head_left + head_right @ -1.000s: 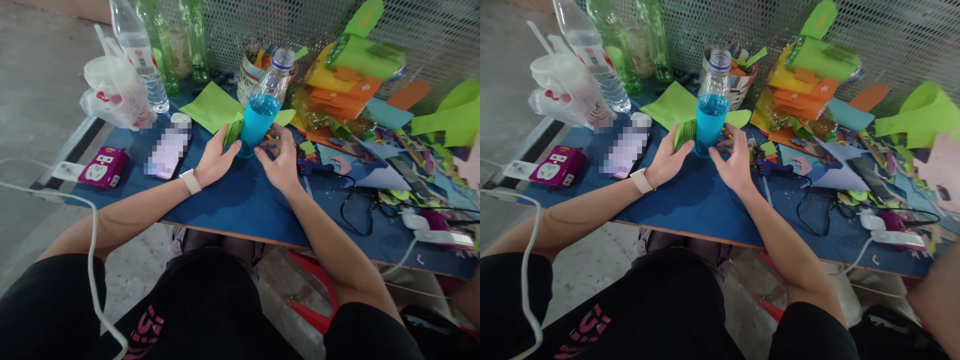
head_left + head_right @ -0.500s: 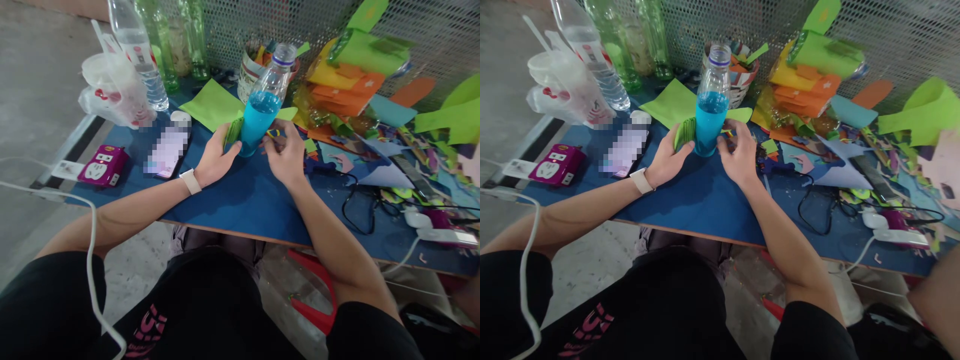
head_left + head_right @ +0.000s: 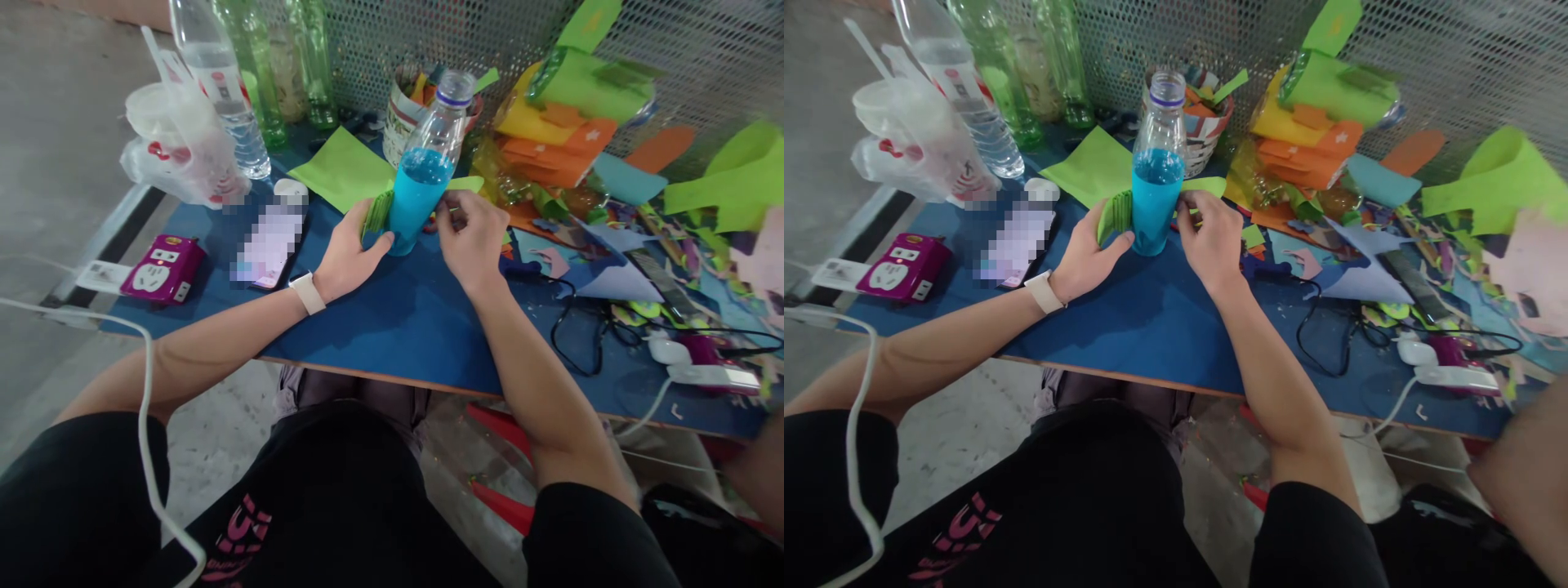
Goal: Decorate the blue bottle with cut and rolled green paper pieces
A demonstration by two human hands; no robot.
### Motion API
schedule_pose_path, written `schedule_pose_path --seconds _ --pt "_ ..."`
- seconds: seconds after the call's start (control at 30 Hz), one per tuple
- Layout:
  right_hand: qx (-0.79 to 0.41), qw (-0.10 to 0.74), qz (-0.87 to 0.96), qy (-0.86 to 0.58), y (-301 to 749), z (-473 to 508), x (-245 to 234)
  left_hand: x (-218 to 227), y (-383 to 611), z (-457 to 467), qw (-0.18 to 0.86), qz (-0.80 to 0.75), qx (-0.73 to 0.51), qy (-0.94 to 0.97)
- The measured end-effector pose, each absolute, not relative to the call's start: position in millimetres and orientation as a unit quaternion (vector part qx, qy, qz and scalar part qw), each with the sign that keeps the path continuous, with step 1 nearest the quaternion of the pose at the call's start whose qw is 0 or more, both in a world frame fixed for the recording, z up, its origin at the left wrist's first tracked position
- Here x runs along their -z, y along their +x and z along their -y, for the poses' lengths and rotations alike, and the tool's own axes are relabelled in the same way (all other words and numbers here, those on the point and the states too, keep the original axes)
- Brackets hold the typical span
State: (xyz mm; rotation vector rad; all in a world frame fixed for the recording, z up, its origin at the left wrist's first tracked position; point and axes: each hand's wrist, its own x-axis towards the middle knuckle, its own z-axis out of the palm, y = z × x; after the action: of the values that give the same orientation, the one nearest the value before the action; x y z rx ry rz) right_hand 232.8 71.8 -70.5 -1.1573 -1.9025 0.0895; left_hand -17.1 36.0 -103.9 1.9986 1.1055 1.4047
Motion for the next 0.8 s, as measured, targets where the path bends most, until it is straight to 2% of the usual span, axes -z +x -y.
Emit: schedule_pose_path --seconds 0.17,0.37,0.8 --pt "-0.003 0.416 0.775 -0.476 235 -76 73 102 -18 -35 0.209 -0.404 -0.504 0.734" --pt "0.010 0.423 0.767 -0.482 233 -76 78 96 -18 -30 0.184 -0.398 -0.504 0.744" --pt "-0.082 0.477 0.761 -0.433 232 -58 64 97 -18 -32 0.217 -0.406 -0.507 0.729"
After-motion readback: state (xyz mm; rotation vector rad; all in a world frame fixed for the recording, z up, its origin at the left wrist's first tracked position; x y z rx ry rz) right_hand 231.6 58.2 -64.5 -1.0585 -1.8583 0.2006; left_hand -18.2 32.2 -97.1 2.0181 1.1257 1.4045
